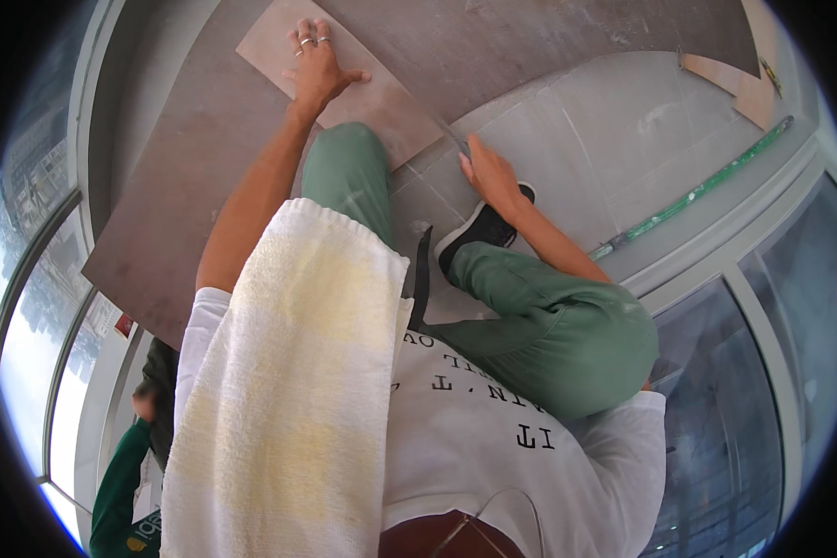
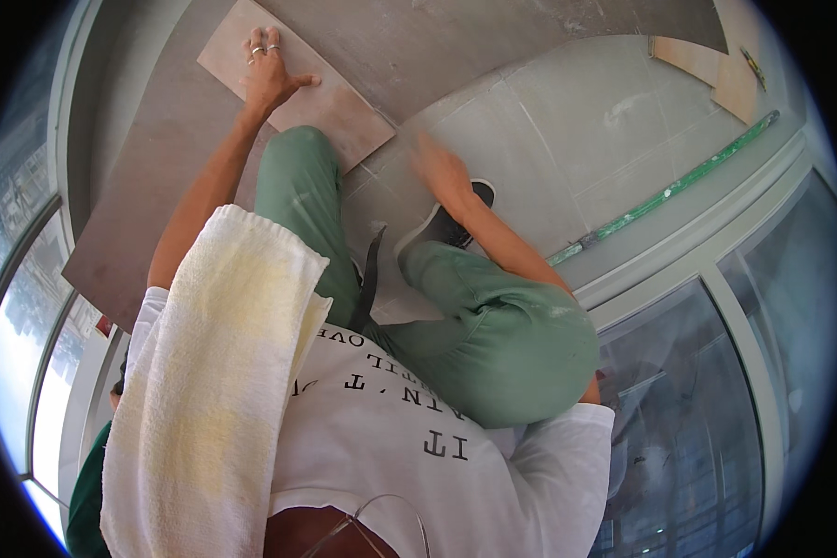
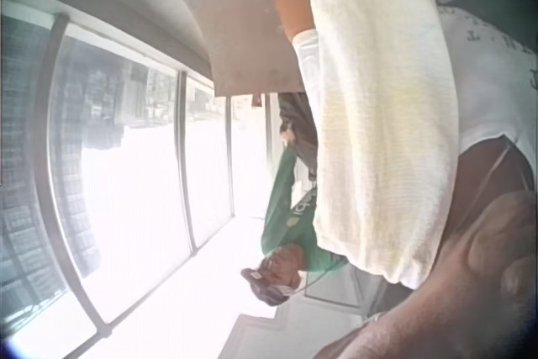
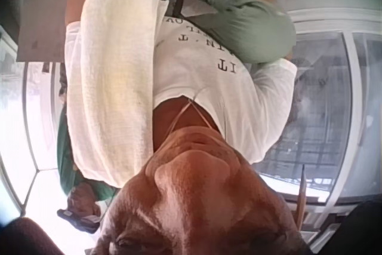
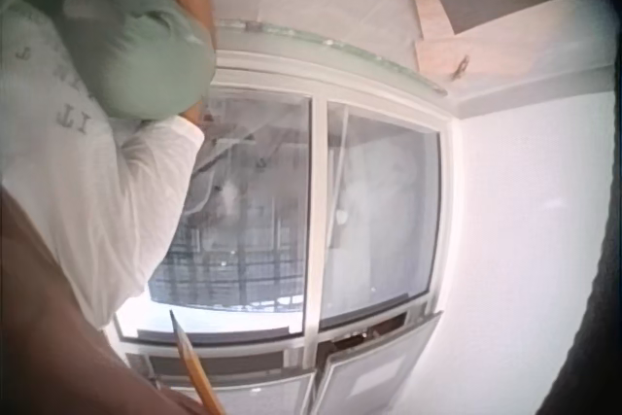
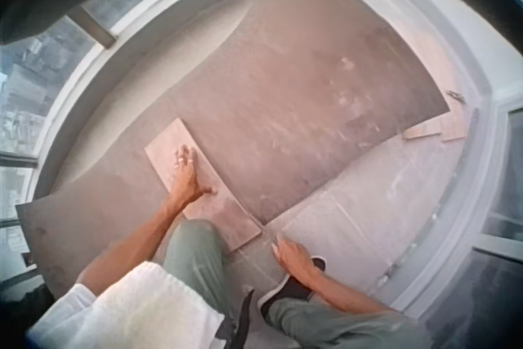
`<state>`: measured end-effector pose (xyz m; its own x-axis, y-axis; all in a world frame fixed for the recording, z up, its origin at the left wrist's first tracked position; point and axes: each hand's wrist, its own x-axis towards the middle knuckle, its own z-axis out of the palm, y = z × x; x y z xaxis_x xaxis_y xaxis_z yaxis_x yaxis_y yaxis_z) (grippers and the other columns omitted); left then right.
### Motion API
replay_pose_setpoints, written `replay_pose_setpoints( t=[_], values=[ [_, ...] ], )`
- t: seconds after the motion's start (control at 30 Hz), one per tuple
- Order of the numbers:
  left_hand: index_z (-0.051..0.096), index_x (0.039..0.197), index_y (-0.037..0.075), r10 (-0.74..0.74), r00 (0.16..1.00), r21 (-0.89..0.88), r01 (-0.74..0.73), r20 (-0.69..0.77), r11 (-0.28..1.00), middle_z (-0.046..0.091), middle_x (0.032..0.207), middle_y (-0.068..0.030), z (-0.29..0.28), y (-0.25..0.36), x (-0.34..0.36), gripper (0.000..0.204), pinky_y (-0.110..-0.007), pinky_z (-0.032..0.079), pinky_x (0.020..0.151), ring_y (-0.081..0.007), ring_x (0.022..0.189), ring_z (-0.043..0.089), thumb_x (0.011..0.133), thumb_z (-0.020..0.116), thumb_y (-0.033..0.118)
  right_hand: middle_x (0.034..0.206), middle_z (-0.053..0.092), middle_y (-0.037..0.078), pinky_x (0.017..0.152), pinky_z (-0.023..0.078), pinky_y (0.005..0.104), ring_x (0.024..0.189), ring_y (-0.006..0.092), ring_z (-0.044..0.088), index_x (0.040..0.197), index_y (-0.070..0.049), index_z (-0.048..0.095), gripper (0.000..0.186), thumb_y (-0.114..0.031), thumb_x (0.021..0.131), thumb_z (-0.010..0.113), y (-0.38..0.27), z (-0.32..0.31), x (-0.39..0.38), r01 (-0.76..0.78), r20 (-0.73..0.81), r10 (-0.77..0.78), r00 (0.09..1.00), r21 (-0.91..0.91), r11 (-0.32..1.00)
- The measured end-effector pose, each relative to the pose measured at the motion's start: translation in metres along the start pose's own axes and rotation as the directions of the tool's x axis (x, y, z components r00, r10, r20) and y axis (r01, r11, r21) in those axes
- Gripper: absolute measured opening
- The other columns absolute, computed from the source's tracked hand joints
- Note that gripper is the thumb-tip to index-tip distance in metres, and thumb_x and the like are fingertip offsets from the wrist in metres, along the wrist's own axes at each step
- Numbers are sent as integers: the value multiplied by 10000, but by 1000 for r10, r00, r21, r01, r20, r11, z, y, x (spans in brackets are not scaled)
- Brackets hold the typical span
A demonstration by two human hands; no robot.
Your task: The person marks a large sheet of pink material with a pencil and then uses a utility knife to cut it into smaller rectangular pieces. The person kneels on the floor, aligns the material, and makes precise cuts along marked lines.
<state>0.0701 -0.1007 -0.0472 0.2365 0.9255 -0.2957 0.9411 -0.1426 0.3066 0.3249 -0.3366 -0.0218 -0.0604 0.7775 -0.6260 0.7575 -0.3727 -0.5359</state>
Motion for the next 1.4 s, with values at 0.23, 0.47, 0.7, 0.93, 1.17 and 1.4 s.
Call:
replay_pose_setpoints(
  t=[0.23,0.47,0.7,0.93,1.17,1.4],
  values=[
    [282,1509,16,39,999,-19,-40,-24,999,189,1597,-224,-7,3,-1,1237,-798,377,956,-476,1462,185,547,962,395,801,642,272,654,481,545,753,485,626,1101,-22,460,264,-237,988,564,21,17,-53,-1,-100,4,995,28,1000],
    [237,1534,13,-63,995,19,62,72,998,140,1617,-213,-14,14,-2,1246,-811,337,984,-449,1502,102,576,957,355,921,660,286,702,499,541,838,479,646,1116,-7,470,274,-242,995,541,-25,-12,15,120,-218,-96,971,95,988],
    [212,1552,27,-124,983,-7,126,132,992,111,1638,-181,-24,24,-2,1273,-815,300,1004,-427,1514,81,569,957,342,844,672,267,673,511,537,795,472,657,1028,13,463,256,-239,1000,500,-116,-58,143,215,-152,-208,966,32,976],
    [201,1561,50,-105,990,0,105,96,994,116,1640,-166,-14,15,-2,1277,-822,304,995,-418,1517,70,575,953,356,747,639,245,635,476,556,725,465,635,1013,8,437,202,-170,987,530,-121,-43,139,330,-227,-305,925,82,940],
    [218,1548,37,-97,991,-18,99,92,995,120,1635,-177,-20,19,-3,1264,-828,317,974,-439,1506,93,572,956,353,766,629,278,656,469,569,754,498,617,1052,-25,422,220,-189,983,552,-47,-17,69,181,-81,-179,981,24,983],
    [225,1546,35,-84,993,-6,85,82,996,127,1633,-186,-19,16,-2,1256,-819,315,984,-445,1505,98,573,956,344,741,613,272,633,454,567,719,493,603,1071,-29,413,251,-201,978,569,13,14,-16,145,-156,-145,977,-12,989]
  ],
)
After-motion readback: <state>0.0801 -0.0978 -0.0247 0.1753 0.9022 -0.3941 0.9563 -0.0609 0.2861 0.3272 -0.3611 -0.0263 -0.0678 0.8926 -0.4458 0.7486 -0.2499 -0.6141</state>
